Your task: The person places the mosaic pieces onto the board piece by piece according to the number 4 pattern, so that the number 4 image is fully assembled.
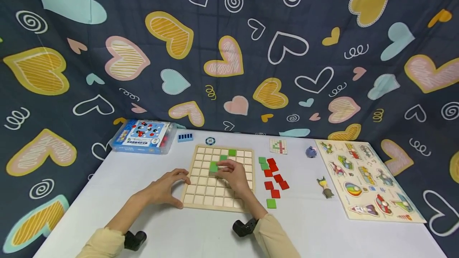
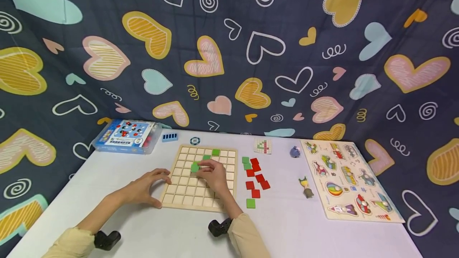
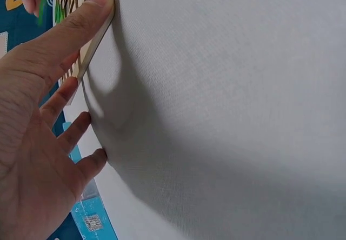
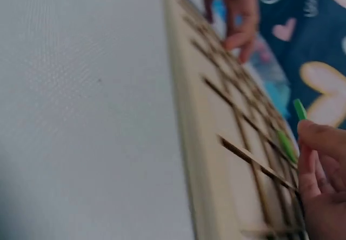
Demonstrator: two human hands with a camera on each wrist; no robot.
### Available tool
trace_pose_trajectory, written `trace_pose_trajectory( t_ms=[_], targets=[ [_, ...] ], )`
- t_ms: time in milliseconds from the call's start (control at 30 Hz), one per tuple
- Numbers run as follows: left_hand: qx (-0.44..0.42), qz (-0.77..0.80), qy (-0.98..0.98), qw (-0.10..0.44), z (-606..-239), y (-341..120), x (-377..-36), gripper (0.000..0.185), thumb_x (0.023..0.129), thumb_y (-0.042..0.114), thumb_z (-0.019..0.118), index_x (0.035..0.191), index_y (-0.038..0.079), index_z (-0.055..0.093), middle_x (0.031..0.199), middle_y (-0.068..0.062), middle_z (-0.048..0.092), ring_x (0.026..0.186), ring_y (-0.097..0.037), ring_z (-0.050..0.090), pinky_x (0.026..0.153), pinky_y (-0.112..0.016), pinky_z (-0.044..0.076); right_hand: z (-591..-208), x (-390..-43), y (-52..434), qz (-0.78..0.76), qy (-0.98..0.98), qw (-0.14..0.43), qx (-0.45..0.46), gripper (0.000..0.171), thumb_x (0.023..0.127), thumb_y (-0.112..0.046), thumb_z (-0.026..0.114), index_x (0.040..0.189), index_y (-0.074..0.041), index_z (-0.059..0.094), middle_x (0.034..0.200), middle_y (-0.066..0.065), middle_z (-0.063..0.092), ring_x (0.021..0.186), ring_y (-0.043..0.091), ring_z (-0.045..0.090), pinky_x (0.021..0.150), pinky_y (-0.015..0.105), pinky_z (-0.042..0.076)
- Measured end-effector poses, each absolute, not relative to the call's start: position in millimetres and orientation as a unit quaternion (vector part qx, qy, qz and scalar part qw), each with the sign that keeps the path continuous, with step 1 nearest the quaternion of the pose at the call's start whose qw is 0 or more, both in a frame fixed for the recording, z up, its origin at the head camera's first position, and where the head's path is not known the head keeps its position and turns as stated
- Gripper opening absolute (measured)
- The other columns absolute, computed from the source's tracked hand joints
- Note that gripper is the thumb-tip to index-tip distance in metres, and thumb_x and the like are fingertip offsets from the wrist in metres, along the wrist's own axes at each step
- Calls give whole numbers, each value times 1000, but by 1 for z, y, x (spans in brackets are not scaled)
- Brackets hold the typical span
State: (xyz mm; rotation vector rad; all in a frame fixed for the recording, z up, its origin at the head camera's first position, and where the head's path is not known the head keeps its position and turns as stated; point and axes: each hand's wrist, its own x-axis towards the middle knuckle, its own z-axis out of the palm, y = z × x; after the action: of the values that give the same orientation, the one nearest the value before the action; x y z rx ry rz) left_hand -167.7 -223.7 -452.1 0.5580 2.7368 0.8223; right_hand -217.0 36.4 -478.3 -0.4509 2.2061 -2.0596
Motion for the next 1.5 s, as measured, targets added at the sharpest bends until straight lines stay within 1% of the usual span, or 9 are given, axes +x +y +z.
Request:
trace_pose_trajectory(
  t_ms=[200, 333, 400, 533, 667, 900, 1133, 1300, 1500],
  targets=[
    [195, 285, 931, 113, -452, -222, -167, 59, 62, 33, 89, 111, 25, 58, 143, -10, 41, 129, -43, 37, 78, -80, 34, -467, -210, 18, -636, 750, 23, -179, 24, 79, 15, 67, 103, 14, 64, 99, 31, 64, 85, 43, 64, 68, 31, 57],
    [198, 280, 933, 110, -448, -220, -168, 59, 63, 33, 89, 112, 24, 58, 143, -10, 41, 129, -43, 37, 78, -80, 34, -480, -218, 13, -602, 776, 1, -186, 22, 77, 12, 71, 99, 10, 67, 95, 24, 68, 80, 35, 67, 64, 21, 54],
    [198, 278, 934, 108, -447, -221, -167, 59, 62, 33, 89, 112, 24, 58, 142, -11, 41, 128, -44, 38, 77, -80, 34, -488, -223, 10, -588, 787, -2, -188, 22, 77, 7, 74, 98, 5, 69, 93, 18, 70, 77, 24, 68, 62, 17, 53],
    [200, 284, 931, 112, -449, -223, -164, 59, 62, 33, 89, 111, 23, 58, 141, -12, 42, 128, -45, 37, 75, -82, 33, -493, -223, 9, -606, 771, 26, -192, 26, 78, 7, 73, 103, 7, 68, 96, 19, 70, 79, 25, 69, 68, 22, 56],
    [196, 285, 931, 119, -451, -223, -163, 59, 62, 33, 89, 112, 23, 58, 142, -12, 41, 129, -45, 36, 76, -83, 31, -492, -219, 12, -636, 744, 51, -200, 30, 81, 11, 68, 110, 12, 63, 104, 28, 66, 90, 38, 67, 75, 28, 57],
    [195, 282, 932, 113, -450, -224, -167, 58, 63, 32, 89, 112, 25, 58, 143, -11, 41, 130, -44, 36, 78, -82, 32, -467, -210, 14, -650, 727, 70, -213, 28, 81, 15, 64, 109, 20, 59, 105, 38, 60, 96, 50, 62, 81, 36, 56],
    [221, 298, 923, 100, -454, -222, -163, 59, 62, 31, 89, 111, 21, 58, 140, -16, 42, 125, -47, 39, 75, -79, 36, -463, -202, 16, -636, 737, 55, -220, 24, 80, 17, 65, 103, 20, 60, 99, 36, 62, 90, 48, 64, 76, 29, 57],
    [204, 292, 928, 113, -453, -219, -164, 59, 62, 33, 89, 111, 23, 58, 142, -12, 41, 128, -45, 37, 77, -81, 34, -477, -212, 18, -642, 733, 65, -214, 24, 81, 15, 65, 105, 18, 61, 101, 36, 63, 93, 47, 64, 78, 32, 57],
    [191, 275, 935, 116, -449, -221, -167, 59, 62, 32, 89, 110, 24, 58, 143, -11, 41, 130, -44, 36, 79, -81, 33, -481, -226, 34, -662, 709, 115, -214, 30, 86, 6, 65, 114, 13, 60, 114, 31, 61, 103, 41, 63, 83, 32, 55]
  ],
)
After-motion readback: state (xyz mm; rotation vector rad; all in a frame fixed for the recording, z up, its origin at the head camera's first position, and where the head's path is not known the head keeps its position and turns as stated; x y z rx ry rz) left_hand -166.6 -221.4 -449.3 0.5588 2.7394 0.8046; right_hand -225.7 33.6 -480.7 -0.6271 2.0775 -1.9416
